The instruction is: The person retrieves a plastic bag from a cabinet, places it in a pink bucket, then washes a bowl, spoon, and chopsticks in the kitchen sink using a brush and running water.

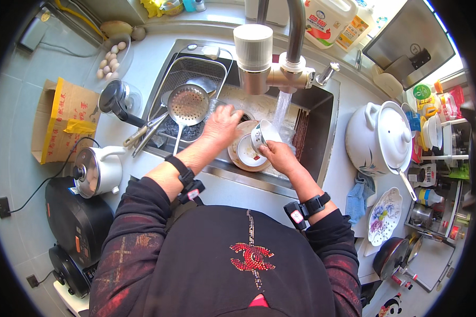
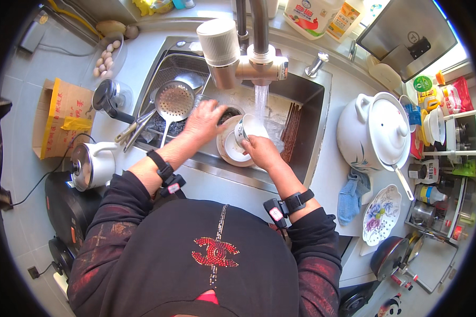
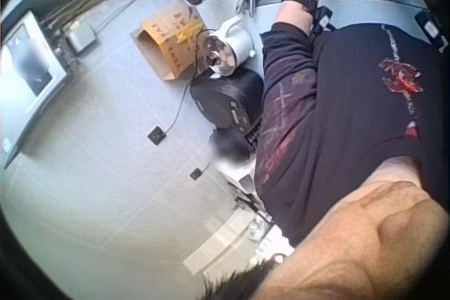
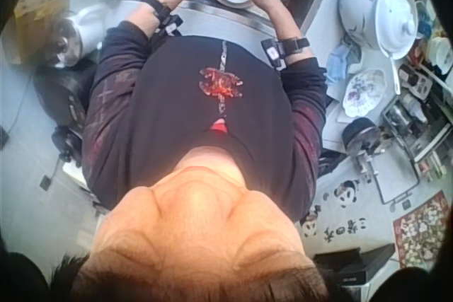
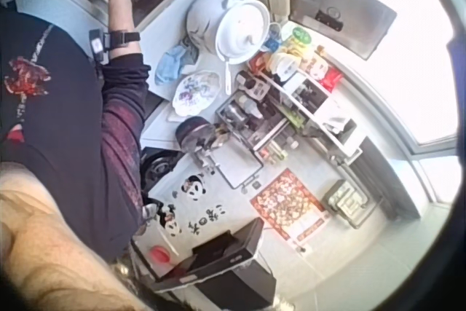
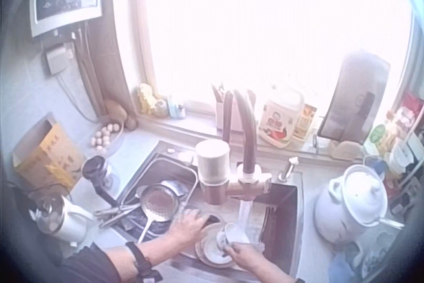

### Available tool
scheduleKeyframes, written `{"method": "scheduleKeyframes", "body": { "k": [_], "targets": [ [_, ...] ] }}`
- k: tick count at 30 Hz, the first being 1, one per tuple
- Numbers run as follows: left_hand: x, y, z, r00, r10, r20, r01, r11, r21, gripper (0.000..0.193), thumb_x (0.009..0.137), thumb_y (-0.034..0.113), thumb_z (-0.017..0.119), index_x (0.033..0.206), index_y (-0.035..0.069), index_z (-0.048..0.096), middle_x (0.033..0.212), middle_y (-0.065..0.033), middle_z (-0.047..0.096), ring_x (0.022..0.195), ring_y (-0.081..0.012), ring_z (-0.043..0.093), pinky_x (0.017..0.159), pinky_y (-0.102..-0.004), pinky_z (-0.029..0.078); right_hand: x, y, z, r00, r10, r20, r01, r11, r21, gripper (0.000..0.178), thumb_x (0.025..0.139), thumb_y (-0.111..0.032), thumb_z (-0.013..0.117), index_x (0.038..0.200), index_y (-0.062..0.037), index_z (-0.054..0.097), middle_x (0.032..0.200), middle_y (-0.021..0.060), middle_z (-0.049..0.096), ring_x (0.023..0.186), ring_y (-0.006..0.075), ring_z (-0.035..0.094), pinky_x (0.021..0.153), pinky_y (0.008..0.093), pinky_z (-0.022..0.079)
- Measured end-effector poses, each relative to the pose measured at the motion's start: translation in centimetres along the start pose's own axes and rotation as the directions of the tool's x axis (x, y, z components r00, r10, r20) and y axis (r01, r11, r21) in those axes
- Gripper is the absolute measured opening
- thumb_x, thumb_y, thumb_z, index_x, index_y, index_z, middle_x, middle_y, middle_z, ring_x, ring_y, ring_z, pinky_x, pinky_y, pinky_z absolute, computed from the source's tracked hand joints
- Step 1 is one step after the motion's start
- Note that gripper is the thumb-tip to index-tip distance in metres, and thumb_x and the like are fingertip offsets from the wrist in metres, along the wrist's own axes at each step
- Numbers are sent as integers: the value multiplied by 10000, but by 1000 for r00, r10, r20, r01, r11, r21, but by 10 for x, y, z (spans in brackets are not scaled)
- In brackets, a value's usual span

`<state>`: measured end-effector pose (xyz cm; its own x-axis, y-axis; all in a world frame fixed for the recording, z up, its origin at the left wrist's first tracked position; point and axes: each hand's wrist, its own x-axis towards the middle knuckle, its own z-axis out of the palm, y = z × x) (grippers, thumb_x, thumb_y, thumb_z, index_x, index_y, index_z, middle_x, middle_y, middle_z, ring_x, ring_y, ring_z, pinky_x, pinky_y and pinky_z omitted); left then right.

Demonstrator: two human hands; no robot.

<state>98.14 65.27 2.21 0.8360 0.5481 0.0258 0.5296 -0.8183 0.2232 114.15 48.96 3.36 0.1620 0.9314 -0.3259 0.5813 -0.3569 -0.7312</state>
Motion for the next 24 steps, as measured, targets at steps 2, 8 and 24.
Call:
{"method": "scheduleKeyframes", "body": {
  "k": [2,8,24],
  "targets": [
    [-6,-23,-5,985,131,-112,-80,923,375,448,781,227,643,1217,142,586,1256,-122,516,1111,-275,512,873,-406,442,-3,2,1,1000,-20,19,22,994,-112,291,937,-313,501,938,-53,632,826,162,678,819,356,646,733,445,500],
    [-3,-41,-14,989,89,115,-126,916,382,157,745,100,596,899,74,581,985,-101,539,978,-286,571,757,-369,513,-11,6,12,990,-140,23,135,875,-465,224,907,-273,546,879,-73,642,811,162,666,776,359,652,682,460,523],
    [18,49,-4,847,-307,434,529,408,-744,388,864,64,505,1233,163,570,1017,-135,650,893,-237,655,744,-384,547,-30,-12,-10,928,-296,-226,127,821,-556,92,765,-114,584,747,-82,668,734,128,686,677,276,687,612,388,543]
  ]
}}
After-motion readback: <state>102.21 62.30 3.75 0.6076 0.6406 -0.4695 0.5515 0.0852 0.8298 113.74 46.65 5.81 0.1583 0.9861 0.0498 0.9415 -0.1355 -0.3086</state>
